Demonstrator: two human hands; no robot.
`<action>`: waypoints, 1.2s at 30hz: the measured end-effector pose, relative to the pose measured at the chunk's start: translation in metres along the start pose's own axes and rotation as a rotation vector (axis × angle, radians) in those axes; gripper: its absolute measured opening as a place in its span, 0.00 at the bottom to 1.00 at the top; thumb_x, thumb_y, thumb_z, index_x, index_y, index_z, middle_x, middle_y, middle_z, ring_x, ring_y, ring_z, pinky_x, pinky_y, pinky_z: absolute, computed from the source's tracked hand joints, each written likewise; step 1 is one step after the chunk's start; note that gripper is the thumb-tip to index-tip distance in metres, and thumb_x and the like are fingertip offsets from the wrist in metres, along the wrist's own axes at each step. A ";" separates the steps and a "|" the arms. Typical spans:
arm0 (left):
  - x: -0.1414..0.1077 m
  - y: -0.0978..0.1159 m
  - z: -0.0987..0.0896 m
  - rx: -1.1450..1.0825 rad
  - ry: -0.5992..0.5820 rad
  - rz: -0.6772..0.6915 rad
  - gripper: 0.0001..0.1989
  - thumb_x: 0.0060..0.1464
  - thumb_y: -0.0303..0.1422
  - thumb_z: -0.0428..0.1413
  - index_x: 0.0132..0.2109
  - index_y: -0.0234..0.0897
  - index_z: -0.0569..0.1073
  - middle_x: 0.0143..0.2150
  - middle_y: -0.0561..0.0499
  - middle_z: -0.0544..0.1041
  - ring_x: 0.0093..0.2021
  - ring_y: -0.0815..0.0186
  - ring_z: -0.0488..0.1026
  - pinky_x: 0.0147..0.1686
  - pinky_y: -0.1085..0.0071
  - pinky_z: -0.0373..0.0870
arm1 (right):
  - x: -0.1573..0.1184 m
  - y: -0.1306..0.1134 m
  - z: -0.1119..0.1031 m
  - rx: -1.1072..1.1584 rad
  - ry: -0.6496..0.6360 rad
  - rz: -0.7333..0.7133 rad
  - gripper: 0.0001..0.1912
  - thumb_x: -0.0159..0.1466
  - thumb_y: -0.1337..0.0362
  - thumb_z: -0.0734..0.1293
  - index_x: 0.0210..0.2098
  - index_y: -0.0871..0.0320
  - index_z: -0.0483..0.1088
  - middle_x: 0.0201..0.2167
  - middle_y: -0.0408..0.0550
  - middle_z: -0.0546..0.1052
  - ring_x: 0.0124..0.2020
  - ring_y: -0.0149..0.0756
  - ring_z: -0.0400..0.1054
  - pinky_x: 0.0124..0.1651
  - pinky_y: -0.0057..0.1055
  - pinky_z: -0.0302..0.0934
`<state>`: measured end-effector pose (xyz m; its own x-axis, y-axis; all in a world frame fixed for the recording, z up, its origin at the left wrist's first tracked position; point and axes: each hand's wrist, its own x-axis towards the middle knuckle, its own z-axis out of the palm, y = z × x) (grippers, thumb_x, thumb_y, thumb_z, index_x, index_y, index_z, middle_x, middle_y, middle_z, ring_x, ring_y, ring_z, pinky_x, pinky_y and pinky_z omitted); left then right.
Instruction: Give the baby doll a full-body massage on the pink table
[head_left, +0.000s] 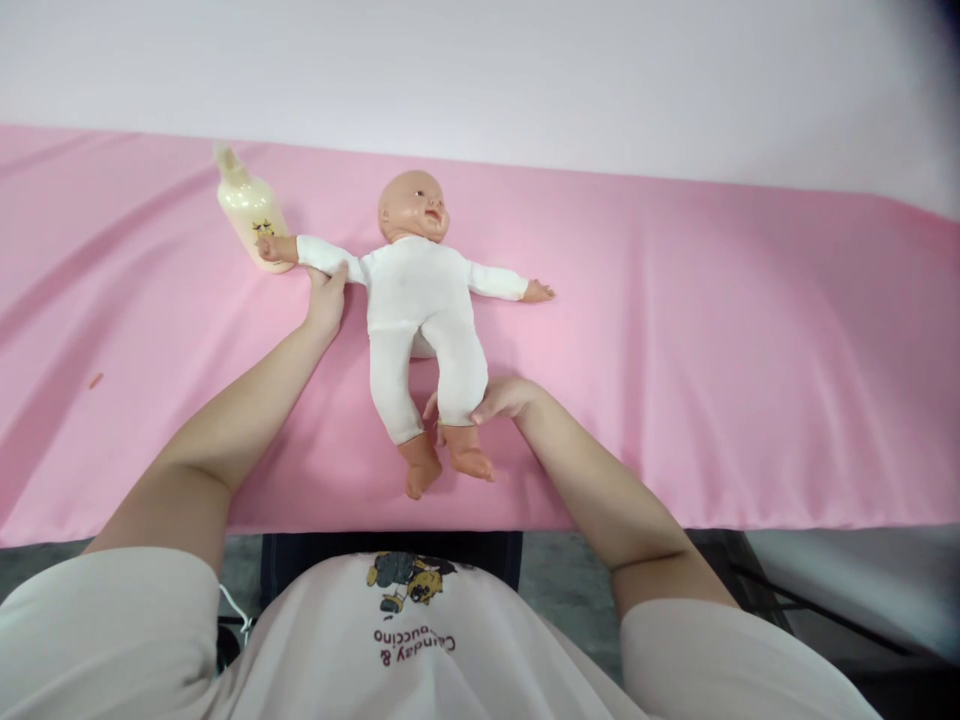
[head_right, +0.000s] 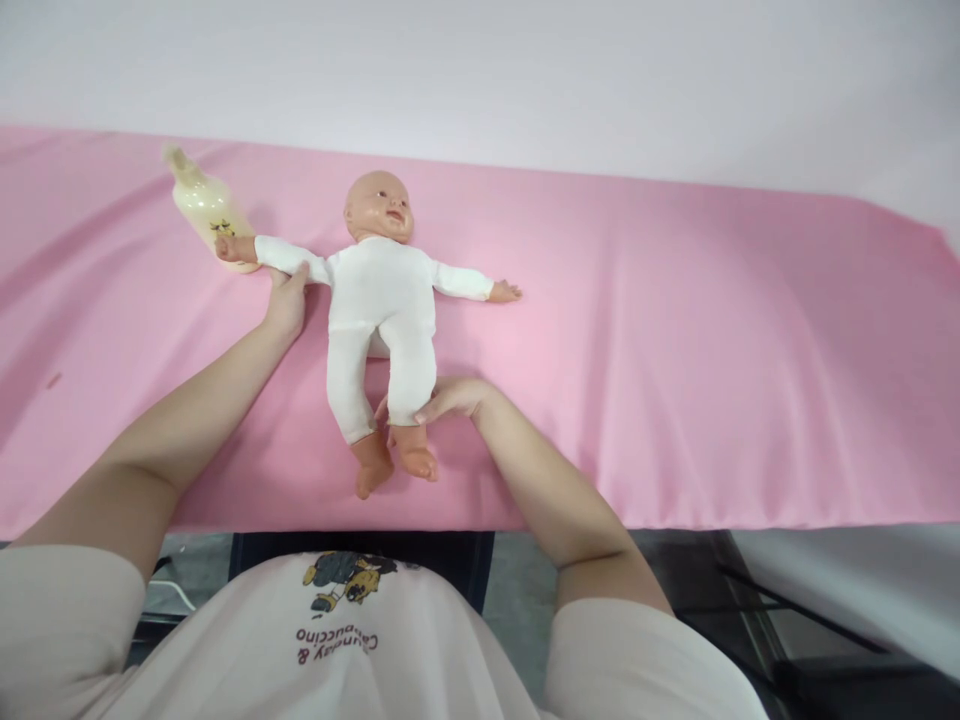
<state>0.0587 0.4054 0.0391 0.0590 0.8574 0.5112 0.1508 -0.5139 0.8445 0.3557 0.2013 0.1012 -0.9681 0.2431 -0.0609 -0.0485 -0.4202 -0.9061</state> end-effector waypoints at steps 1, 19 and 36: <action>0.000 -0.002 0.000 -0.012 0.025 -0.021 0.37 0.63 0.64 0.45 0.69 0.48 0.55 0.67 0.40 0.68 0.66 0.60 0.69 0.66 0.56 0.68 | 0.000 -0.001 0.000 -0.007 -0.030 0.014 0.32 0.60 0.54 0.77 0.58 0.64 0.70 0.46 0.59 0.82 0.48 0.46 0.78 0.49 0.38 0.72; -0.012 0.038 0.004 0.160 -0.089 0.191 0.30 0.67 0.56 0.47 0.67 0.46 0.66 0.66 0.41 0.68 0.71 0.53 0.62 0.73 0.51 0.53 | -0.003 0.006 0.006 0.134 0.167 -0.274 0.34 0.55 0.33 0.71 0.42 0.59 0.70 0.21 0.41 0.73 0.19 0.29 0.60 0.25 0.30 0.58; -0.013 0.044 0.008 0.211 -0.157 0.211 0.28 0.65 0.55 0.51 0.64 0.44 0.68 0.65 0.40 0.69 0.68 0.51 0.63 0.71 0.50 0.54 | 0.002 -0.008 0.014 0.178 0.584 -0.175 0.31 0.57 0.38 0.70 0.42 0.62 0.72 0.25 0.47 0.76 0.24 0.32 0.69 0.24 0.26 0.59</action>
<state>0.0720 0.3722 0.0684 0.2590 0.7351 0.6265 0.3190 -0.6773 0.6629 0.3504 0.1931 0.1145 -0.6509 0.7371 -0.1817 -0.2831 -0.4577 -0.8428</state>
